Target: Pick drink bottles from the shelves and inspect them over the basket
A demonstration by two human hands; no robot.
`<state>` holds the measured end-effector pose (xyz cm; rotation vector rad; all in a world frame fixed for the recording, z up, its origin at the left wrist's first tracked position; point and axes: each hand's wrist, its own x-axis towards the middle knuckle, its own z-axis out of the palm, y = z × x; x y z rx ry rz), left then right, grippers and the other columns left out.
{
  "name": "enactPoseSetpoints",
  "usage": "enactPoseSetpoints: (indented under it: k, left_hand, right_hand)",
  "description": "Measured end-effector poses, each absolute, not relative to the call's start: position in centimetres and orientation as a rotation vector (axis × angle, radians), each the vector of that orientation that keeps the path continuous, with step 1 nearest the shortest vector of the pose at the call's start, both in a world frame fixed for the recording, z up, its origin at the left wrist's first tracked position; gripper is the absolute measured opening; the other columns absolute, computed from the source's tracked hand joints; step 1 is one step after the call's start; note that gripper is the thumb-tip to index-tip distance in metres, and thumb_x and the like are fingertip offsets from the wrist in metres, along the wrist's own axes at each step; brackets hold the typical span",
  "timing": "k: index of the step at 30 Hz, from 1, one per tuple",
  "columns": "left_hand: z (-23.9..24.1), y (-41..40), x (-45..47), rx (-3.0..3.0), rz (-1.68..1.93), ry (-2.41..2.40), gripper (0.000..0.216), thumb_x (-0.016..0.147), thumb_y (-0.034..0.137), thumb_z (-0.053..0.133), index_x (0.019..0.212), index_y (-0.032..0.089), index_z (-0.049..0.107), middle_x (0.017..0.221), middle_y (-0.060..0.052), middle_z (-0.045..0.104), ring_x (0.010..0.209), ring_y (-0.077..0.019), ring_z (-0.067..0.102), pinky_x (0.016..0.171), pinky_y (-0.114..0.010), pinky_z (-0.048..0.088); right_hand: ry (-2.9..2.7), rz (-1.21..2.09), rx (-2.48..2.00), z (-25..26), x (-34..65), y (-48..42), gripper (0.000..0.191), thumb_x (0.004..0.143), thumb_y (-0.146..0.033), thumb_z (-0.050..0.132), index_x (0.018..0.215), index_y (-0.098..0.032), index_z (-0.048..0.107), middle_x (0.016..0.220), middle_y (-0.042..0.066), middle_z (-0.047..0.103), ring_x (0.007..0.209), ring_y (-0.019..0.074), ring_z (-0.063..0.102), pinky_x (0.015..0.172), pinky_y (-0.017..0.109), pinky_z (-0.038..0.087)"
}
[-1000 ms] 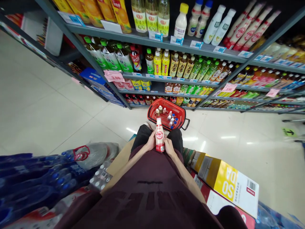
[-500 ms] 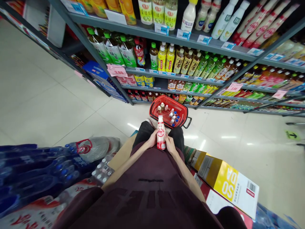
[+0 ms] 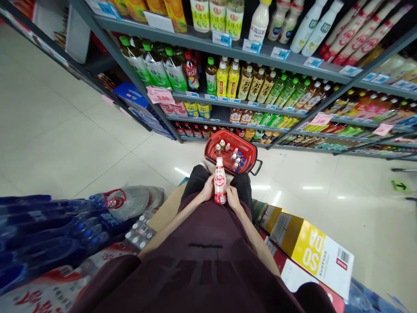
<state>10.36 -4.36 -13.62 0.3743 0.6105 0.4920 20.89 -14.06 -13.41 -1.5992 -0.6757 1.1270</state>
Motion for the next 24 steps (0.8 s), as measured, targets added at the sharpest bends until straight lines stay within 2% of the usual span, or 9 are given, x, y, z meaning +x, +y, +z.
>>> enactPoseSetpoints:
  k: [7, 14, 24]
  left_hand:
    - [-13.68, -4.25, 10.36, 0.401, 0.502, 0.578, 0.046, 0.088, 0.053, 0.054, 0.090, 0.012, 0.073, 0.084, -0.013, 0.078, 0.083, -0.0291, 0.074, 0.075, -0.036, 0.059]
    - [-13.62, -4.25, 10.17, 0.442, 0.466, 0.563, 0.051, 0.086, 0.055, 0.051, 0.092, 0.009, 0.073, 0.088, -0.016, 0.078, 0.079, -0.0286, 0.073, 0.078, -0.039, 0.058]
    - [-13.68, -4.25, 9.80, 0.481, 0.454, 0.516, 0.051, 0.085, 0.051, 0.049, 0.093, 0.007, 0.074, 0.091, -0.016, 0.078, 0.078, -0.0275, 0.071, 0.071, -0.036, 0.055]
  right_hand:
    - [-0.674, 1.136, -1.599, -13.70, 21.02, -14.00, 0.050, 0.086, -0.061, 0.056, 0.065, -0.016, 0.064, 0.072, 0.005, 0.066, 0.078, 0.0215, 0.059, 0.073, 0.031, 0.047]
    - [-0.660, 1.140, -1.595, -13.98, 20.91, -14.10, 0.051, 0.087, -0.061, 0.056, 0.068, -0.015, 0.067, 0.071, 0.005, 0.066, 0.074, 0.0203, 0.058, 0.069, 0.029, 0.047]
    - [-0.667, 1.149, -1.582, -13.96, 20.88, -14.18, 0.056, 0.088, -0.065, 0.054, 0.069, -0.015, 0.070, 0.067, 0.006, 0.067, 0.073, 0.0224, 0.060, 0.072, 0.033, 0.050]
